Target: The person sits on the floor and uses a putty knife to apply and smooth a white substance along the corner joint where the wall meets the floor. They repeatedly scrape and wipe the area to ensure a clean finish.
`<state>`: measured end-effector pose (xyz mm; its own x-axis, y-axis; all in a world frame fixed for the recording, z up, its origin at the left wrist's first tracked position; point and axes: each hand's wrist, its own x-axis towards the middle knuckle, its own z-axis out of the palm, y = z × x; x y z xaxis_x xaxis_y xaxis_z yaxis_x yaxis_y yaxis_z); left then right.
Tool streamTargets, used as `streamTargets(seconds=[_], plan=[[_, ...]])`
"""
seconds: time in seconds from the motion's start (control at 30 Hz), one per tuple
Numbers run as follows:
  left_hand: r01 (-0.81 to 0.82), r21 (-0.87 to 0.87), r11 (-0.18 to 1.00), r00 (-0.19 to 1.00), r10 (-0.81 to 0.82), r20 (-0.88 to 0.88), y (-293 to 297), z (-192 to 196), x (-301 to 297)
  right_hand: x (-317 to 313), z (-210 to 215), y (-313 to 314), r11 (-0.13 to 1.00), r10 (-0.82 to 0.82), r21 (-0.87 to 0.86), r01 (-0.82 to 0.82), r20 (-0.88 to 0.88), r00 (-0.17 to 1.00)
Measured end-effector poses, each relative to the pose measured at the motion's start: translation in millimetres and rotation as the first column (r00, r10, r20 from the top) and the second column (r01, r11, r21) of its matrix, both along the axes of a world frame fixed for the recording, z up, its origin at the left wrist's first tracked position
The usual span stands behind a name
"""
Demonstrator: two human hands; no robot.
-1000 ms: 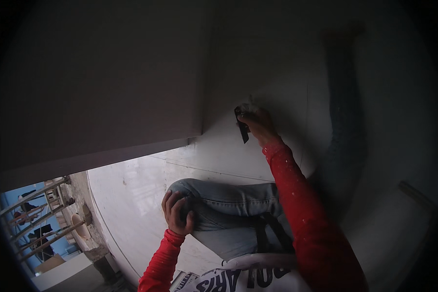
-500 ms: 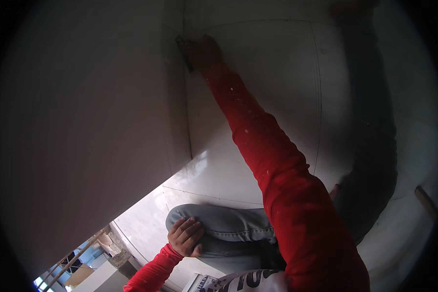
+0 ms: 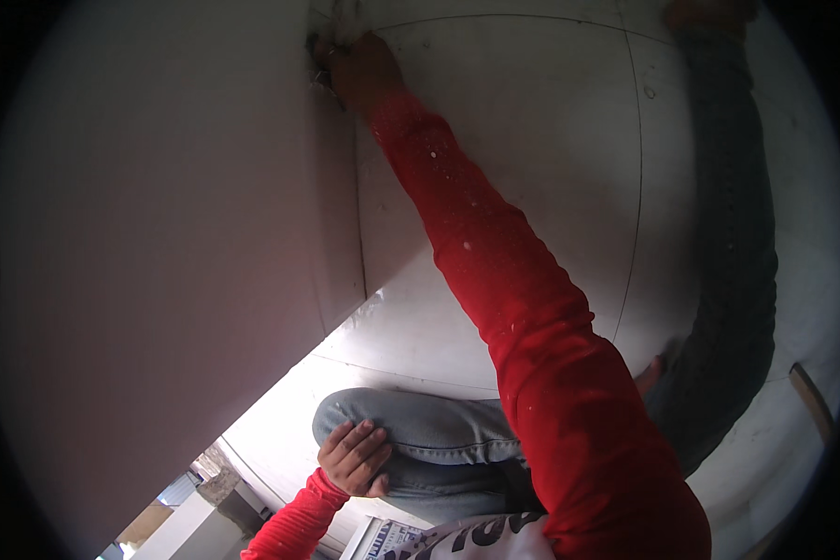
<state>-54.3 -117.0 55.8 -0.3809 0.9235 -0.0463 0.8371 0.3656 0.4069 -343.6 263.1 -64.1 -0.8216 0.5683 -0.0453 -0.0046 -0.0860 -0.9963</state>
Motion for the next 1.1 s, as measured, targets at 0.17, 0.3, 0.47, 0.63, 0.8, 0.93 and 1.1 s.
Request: streamTargets(seconds=[0.17,0.3,0.47,0.63,0.8,0.93,1.1], plan=[[0.014,-0.022,1.0,1.0,-0.014,0.004,8.7,3.4,-3.7,50.1,-1.9,-37.3,0.995,0.067,-0.075,-0.06,0.085,0.994],[-0.004,-0.044,0.999,1.0,0.003,-0.008,9.9,6.9,1.6,85.9,-26.7,-87.6,0.996,-0.071,-0.061,0.057,-0.258,0.964],[-0.01,-0.034,0.999,1.0,0.009,-0.025,8.0,-0.3,3.1,33.9,-17.4,-35.1,0.989,-0.13,0.083,0.119,0.144,0.981],[-0.012,-0.008,1.0,1.0,0.012,-0.026,9.1,-3.4,1.4,-18.7,-18.9,9.5,0.986,-0.12,0.125,0.112,0.061,0.991],[-0.022,-0.038,0.999,1.0,0.021,-0.017,7.2,2.9,3.5,28.2,-12.4,-33.8,0.999,-0.034,0.025,0.036,-0.085,0.996],[-0.011,-0.036,0.999,1.0,0.01,-0.02,4.2,-1.1,5.1,23.8,-2.8,-11.4,0.994,-0.064,0.092,0.052,0.133,0.989],[0.011,-0.035,0.999,1.0,-0.011,-0.01,12.0,5.9,-5.2,27.3,-13.7,-15.7,0.999,0.042,0.025,-0.042,0.012,0.999]])
